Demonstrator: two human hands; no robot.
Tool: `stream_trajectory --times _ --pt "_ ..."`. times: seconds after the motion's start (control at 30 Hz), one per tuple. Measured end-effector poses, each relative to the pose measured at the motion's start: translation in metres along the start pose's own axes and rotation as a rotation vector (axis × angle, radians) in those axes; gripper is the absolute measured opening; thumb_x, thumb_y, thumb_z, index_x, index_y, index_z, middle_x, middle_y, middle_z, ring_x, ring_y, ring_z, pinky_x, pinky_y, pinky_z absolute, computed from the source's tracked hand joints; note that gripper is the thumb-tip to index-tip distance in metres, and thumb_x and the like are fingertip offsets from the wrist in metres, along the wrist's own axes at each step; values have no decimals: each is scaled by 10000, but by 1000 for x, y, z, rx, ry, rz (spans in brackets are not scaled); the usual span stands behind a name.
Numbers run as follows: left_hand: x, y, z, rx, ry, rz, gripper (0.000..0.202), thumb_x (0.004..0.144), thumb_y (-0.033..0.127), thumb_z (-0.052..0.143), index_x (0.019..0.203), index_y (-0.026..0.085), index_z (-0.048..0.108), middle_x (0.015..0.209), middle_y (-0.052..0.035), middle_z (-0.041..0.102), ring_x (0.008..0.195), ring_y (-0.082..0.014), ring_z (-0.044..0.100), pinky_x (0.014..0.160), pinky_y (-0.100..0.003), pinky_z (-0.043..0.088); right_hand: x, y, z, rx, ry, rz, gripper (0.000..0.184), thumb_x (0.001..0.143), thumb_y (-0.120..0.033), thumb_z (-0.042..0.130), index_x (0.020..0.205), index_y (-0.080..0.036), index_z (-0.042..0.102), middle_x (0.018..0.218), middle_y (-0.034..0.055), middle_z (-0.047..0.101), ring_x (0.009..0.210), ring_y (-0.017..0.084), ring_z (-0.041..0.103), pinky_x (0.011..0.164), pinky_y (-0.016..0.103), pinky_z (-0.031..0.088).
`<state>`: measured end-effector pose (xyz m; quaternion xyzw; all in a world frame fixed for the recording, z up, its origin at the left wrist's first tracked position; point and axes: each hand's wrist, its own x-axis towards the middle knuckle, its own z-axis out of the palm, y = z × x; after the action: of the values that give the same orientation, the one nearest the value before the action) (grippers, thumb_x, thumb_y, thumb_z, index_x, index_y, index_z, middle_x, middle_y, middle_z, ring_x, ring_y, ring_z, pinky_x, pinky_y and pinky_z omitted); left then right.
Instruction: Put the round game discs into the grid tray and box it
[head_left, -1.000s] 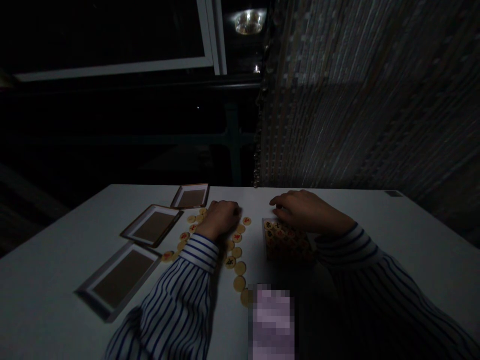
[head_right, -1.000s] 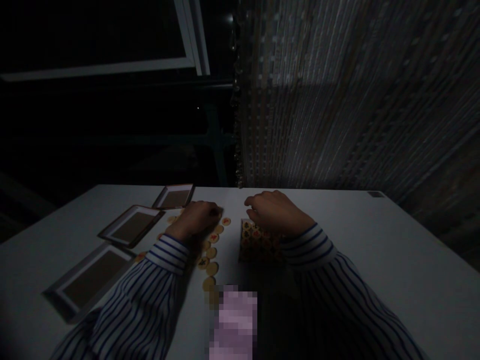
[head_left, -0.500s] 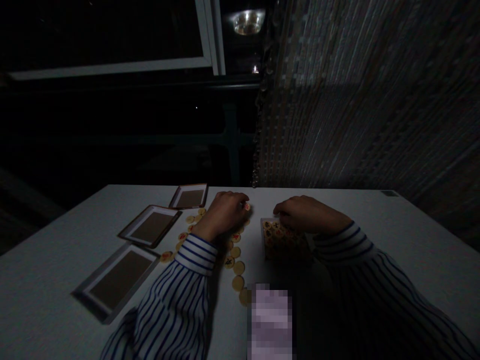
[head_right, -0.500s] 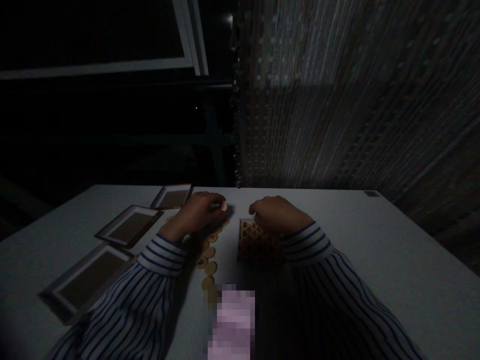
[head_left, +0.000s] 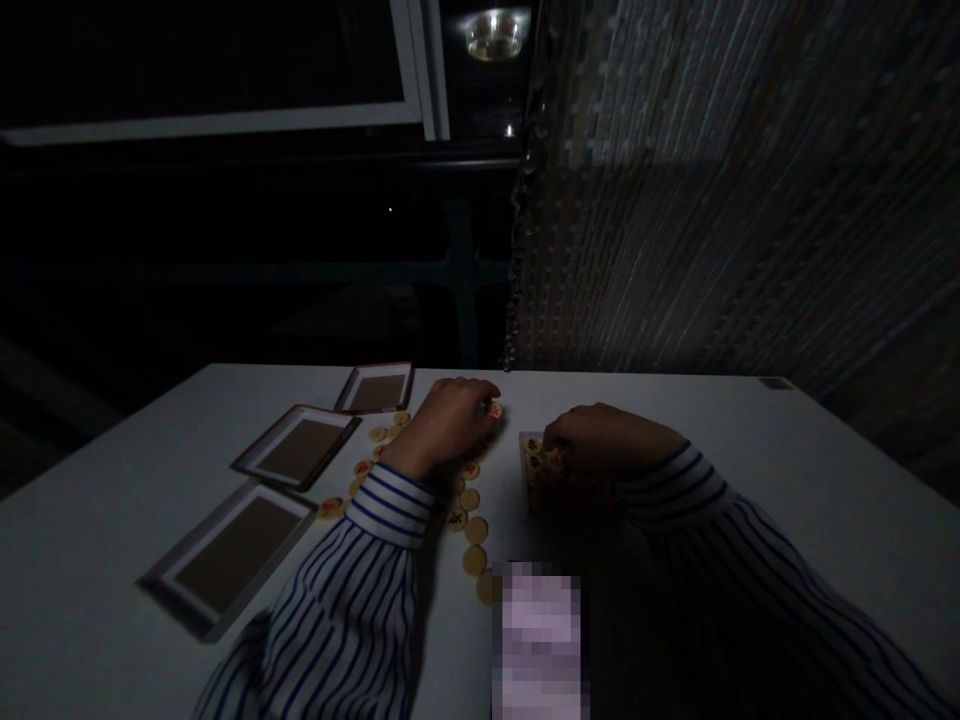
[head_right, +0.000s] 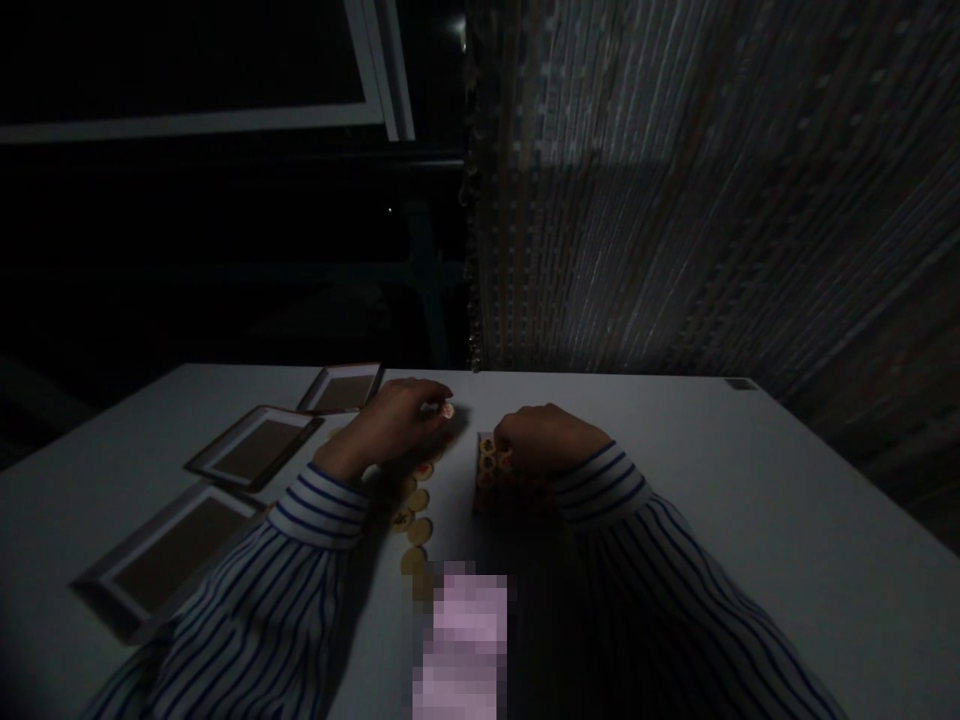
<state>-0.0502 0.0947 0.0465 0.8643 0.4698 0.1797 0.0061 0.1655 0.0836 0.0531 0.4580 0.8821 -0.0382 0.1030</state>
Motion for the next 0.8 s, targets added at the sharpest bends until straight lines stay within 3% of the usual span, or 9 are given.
stream_trajectory --times 0.8 --pt "0 1 -1 4 -22 -12 296 827 314 445 1043 179 596 1017 -56 651 952 -197 572 858 -319 405 0 -6 -3 -7 -30 15 283 729 -279 515 976 -276 653 961 75 671 850 251 628 660 327 437"
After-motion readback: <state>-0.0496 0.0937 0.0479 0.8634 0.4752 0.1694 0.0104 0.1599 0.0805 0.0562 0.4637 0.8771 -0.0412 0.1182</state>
